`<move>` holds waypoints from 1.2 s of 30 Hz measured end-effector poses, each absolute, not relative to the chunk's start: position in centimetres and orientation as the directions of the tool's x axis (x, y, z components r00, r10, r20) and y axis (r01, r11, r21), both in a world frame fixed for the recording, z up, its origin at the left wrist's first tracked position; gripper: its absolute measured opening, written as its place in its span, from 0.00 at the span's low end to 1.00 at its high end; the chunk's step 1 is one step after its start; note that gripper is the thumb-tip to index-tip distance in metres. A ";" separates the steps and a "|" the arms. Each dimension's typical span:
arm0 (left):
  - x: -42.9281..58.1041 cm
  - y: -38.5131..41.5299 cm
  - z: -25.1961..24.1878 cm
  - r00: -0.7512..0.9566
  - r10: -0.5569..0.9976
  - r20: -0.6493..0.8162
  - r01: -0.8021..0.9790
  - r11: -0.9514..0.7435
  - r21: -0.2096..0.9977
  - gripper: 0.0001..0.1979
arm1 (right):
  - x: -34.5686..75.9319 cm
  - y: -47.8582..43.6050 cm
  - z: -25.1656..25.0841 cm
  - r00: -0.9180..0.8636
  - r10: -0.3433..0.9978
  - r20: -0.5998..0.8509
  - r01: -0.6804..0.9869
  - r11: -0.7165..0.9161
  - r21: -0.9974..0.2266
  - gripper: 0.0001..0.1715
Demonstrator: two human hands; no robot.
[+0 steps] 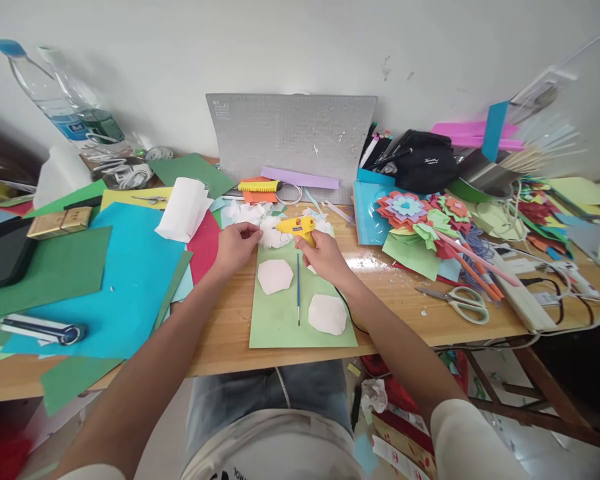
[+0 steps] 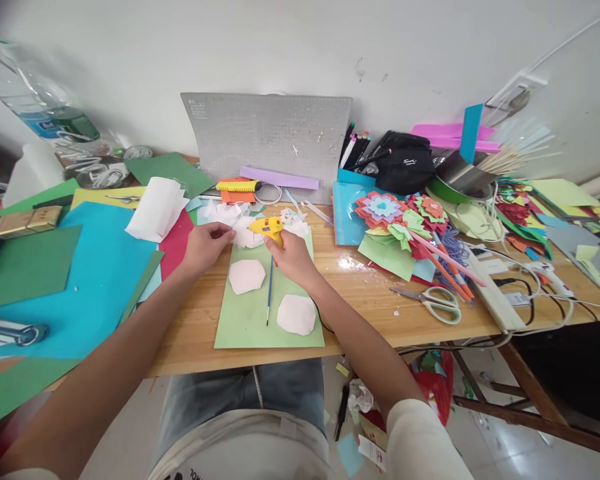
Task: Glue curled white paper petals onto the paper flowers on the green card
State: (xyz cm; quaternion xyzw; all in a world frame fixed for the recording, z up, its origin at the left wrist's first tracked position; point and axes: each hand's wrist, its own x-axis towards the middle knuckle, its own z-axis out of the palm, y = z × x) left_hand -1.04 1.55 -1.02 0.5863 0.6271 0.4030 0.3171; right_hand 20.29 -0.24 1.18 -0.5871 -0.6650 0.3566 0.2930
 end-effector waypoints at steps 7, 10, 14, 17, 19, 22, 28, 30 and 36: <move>-1.2 1.5 -1.1 -0.102 0.992 0.077 0.476 -0.019 0.879 0.12 | 20.0 -0.1 1.1 -0.132 0.991 -0.005 0.589 0.074 -0.805 0.18; -1.2 1.5 -1.1 -0.106 0.992 0.073 0.475 -0.014 0.880 0.12 | 20.0 0.0 0.9 -0.133 0.991 0.004 0.594 0.083 -0.800 0.18; -1.2 1.6 -1.1 -0.115 0.991 0.063 0.477 0.000 0.879 0.12 | 19.9 0.2 0.8 -0.132 0.991 0.004 0.587 0.081 -0.805 0.17; -1.3 1.6 -1.2 -0.109 0.991 0.074 0.478 -0.013 0.878 0.12 | 19.9 0.2 0.7 -0.138 0.990 0.003 0.568 0.082 -0.819 0.18; -1.3 1.7 -1.2 -0.110 0.991 0.080 0.475 -0.019 0.880 0.12 | 19.8 0.1 0.7 -0.146 0.989 0.000 0.561 0.083 -0.824 0.18; -1.3 1.7 -1.3 -0.118 0.990 0.074 0.464 -0.011 0.886 0.12 | 19.7 0.0 0.8 -0.153 0.988 -0.003 0.563 0.085 -0.822 0.18; -1.3 1.6 -1.1 -0.120 0.991 0.065 0.474 -0.001 0.881 0.10 | 19.6 -0.1 0.8 -0.151 0.989 0.001 0.585 0.090 -0.806 0.17; -1.3 1.6 -1.1 -0.120 0.990 0.068 0.474 -0.003 0.880 0.11 | 19.7 0.0 0.8 -0.154 0.988 0.001 0.584 0.092 -0.807 0.18; -1.3 1.7 -1.2 -0.125 0.991 0.057 0.471 0.008 0.882 0.11 | 19.6 -0.1 0.9 -0.153 0.988 -0.013 0.596 0.082 -0.799 0.19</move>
